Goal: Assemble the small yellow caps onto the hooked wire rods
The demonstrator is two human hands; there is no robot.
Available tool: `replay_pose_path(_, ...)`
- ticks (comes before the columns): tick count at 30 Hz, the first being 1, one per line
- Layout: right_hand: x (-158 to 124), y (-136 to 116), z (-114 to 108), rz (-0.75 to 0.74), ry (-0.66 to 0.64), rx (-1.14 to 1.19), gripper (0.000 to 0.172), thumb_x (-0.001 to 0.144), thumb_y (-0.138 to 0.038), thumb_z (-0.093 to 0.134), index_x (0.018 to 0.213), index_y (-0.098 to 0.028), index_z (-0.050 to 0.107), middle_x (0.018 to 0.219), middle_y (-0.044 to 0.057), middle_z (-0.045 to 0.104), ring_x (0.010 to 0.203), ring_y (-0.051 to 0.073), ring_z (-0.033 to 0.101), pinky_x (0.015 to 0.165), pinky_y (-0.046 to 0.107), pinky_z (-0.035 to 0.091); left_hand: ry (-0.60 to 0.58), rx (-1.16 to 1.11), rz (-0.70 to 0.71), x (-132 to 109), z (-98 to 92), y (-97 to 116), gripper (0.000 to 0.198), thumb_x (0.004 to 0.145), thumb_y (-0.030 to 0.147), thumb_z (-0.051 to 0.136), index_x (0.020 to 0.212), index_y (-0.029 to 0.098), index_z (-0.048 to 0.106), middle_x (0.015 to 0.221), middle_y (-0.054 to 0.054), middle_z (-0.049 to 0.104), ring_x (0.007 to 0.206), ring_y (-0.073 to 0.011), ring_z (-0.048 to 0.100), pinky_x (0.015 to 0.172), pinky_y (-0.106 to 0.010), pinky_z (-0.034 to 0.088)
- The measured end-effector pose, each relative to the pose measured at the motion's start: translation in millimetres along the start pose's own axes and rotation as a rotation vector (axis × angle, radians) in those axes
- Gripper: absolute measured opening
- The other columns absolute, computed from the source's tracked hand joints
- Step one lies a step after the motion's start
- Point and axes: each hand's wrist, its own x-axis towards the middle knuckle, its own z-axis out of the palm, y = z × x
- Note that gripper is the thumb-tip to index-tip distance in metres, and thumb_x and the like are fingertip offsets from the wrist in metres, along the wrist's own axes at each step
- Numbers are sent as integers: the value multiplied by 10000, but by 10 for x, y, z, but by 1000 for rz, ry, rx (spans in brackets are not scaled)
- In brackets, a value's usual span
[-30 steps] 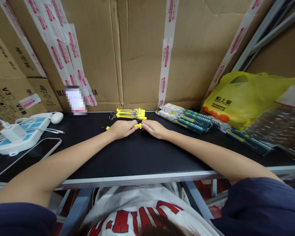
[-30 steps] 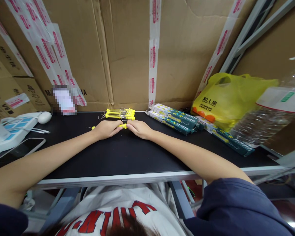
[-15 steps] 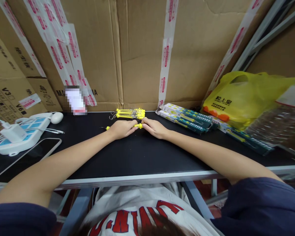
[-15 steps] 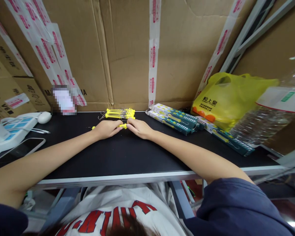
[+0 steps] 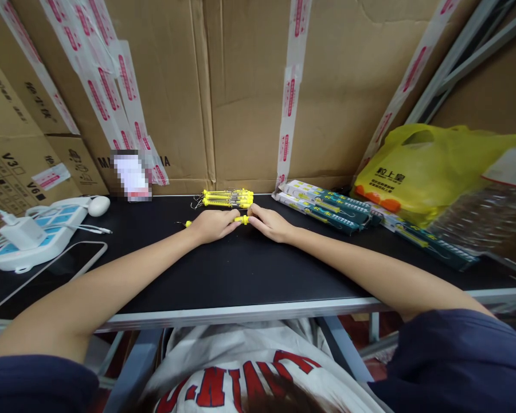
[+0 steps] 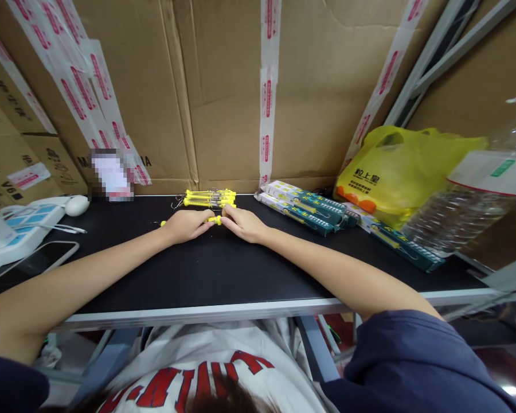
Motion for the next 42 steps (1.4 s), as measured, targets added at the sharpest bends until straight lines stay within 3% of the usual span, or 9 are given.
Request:
replay_pose_path(5,14,33,25,-50,-1,-19,363,1012,-426,219,814,-214,437,818,71,578,779,210,532,752,333,399,-13,9,-5,0,4,-1,333,1034,412,329,1061,175,562,877,-57,735,804,-199,706,584,-253,388)
replay_pose_path(13,-10,-5,-2,-9,1,43,285,979,-482,364,955,-208,439,788,20,555,675,169,506,652,289,372,-34,-9,-22,3,-5,0,310,1031,408,346,1031,180,556,894,-60,739,811,-202,706,581,-259,373)
replay_pose_path(19,15,9,10,-52,14,-18,365,1010,-433,256,825,-204,472,826,74,598,787,208,538,749,333,398,-26,-13,-21,1,5,-3,316,1030,413,344,1049,181,557,898,-59,737,823,-204,707,597,-258,383)
replay_pose_path(24,-10,-2,4,-44,16,32,277,976,-472,389,926,-205,446,786,24,567,680,165,509,652,288,383,-3,-18,-16,4,14,-11,329,1031,413,325,1021,181,559,882,-58,731,797,-197,702,587,-255,387)
replay_pose_path(28,-10,2,-5,-39,20,41,289,977,-486,382,965,-202,440,805,27,567,696,172,519,664,296,387,6,-12,-2,5,17,-13,332,1026,415,331,1017,179,566,860,-57,726,785,-197,699,581,-255,388)
replay_pose_path(34,17,17,7,-77,20,-35,364,1017,-417,237,811,-207,450,808,71,586,771,201,524,748,334,400,20,-7,2,2,21,-9,334,1026,416,328,1034,183,568,852,-55,726,784,-189,698,589,-245,398)
replay_pose_path(38,-7,-10,-8,-49,17,-16,268,982,-449,352,906,-206,436,795,44,567,700,183,511,669,305,378,-21,-31,-27,8,1,-1,325,1026,416,337,1035,180,560,884,-65,727,817,-212,704,604,-259,399)
replay_pose_path(42,-10,-6,-15,-62,22,21,288,975,-479,361,983,-201,435,800,34,571,696,185,518,668,305,376,-33,-34,-23,11,-10,4,332,1028,424,333,1038,182,559,893,-64,727,816,-211,703,594,-255,389)
